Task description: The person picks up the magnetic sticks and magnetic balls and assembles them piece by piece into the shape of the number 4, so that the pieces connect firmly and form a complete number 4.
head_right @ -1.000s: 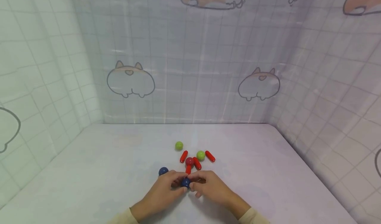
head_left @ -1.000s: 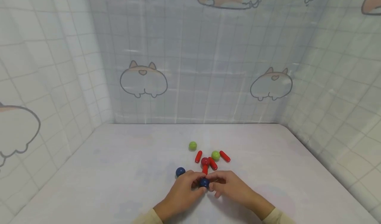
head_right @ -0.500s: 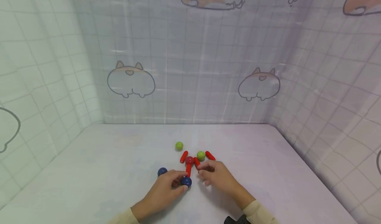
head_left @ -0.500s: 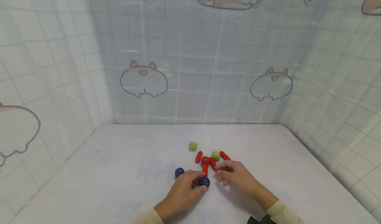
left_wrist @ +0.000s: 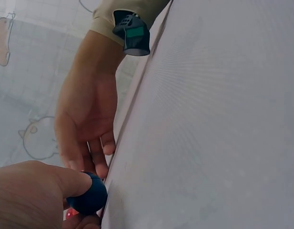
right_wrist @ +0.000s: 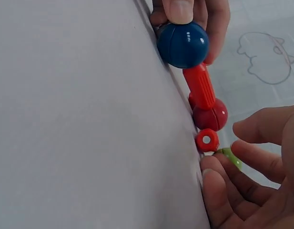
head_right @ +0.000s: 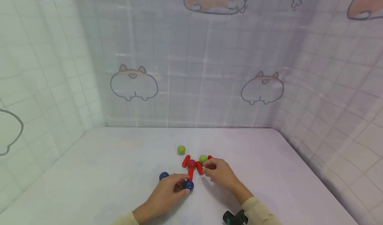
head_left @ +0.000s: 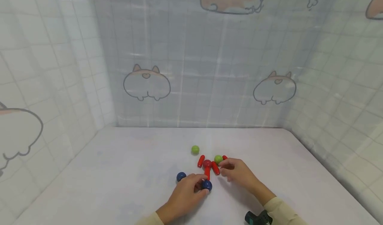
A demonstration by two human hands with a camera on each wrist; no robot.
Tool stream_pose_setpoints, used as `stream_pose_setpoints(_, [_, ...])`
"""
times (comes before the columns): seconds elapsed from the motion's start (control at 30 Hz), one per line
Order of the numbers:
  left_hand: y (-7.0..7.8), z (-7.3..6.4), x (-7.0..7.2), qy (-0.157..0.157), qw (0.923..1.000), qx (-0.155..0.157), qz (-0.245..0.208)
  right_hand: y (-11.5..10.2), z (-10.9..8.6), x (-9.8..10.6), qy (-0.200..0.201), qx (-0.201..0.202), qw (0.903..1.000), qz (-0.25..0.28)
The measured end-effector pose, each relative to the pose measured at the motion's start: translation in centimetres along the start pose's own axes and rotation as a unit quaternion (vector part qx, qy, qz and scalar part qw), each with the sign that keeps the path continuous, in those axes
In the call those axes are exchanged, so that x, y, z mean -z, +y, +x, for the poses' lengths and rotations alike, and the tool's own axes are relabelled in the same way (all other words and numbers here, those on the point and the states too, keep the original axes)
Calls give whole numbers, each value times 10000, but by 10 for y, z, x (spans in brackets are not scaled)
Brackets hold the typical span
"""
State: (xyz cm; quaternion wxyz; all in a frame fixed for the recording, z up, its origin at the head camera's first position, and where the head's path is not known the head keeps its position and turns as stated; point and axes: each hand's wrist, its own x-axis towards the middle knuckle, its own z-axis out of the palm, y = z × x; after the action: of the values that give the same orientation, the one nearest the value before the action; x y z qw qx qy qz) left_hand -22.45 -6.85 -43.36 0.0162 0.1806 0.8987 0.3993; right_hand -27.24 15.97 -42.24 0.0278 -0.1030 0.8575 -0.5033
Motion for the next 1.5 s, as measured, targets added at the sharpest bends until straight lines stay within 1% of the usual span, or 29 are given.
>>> stream_pose_setpoints(0.07, [-1,-1,-1,-8,10000,0,-33,0,2,-4,127,-47,9996,-255])
stream_pose_setpoints(0.17, [-2,0,-2,-10,9999,-115,-21,-1,5,-7,243,-102,9984,-506])
stream_pose_setpoints(0.33, [-2,1,-1,14,9998,-199,-33,-5,9,-9,379,27,9951,-918])
stream_pose_setpoints(0.57, [-3,0,1,-18,9998,-123,-124,-5,14,-15,485,112,9916,-1195])
stream_pose_setpoints(0.73, [-2,1,2,0,9998,-112,-165,-6,16,-15,569,50,9883,-1411])
stream_pose_setpoints(0.93, [-2,0,0,-112,9997,-60,-225,-6,13,-15,549,-163,9853,-1609])
stream_pose_setpoints(1.07, [-5,1,-1,-139,9996,-79,-241,-6,10,-14,545,-184,9841,-1678])
stream_pose_setpoints(1.17, [-7,2,-1,-121,9996,-102,-245,-5,8,-13,593,-225,9828,-1737])
stream_pose_setpoints(1.3, [-8,2,-1,-107,9996,-108,-244,-4,3,-8,576,-376,9810,-1815])
stream_pose_setpoints(1.5, [-6,2,-2,-243,9992,71,-310,0,-8,3,435,-474,9802,-1872])
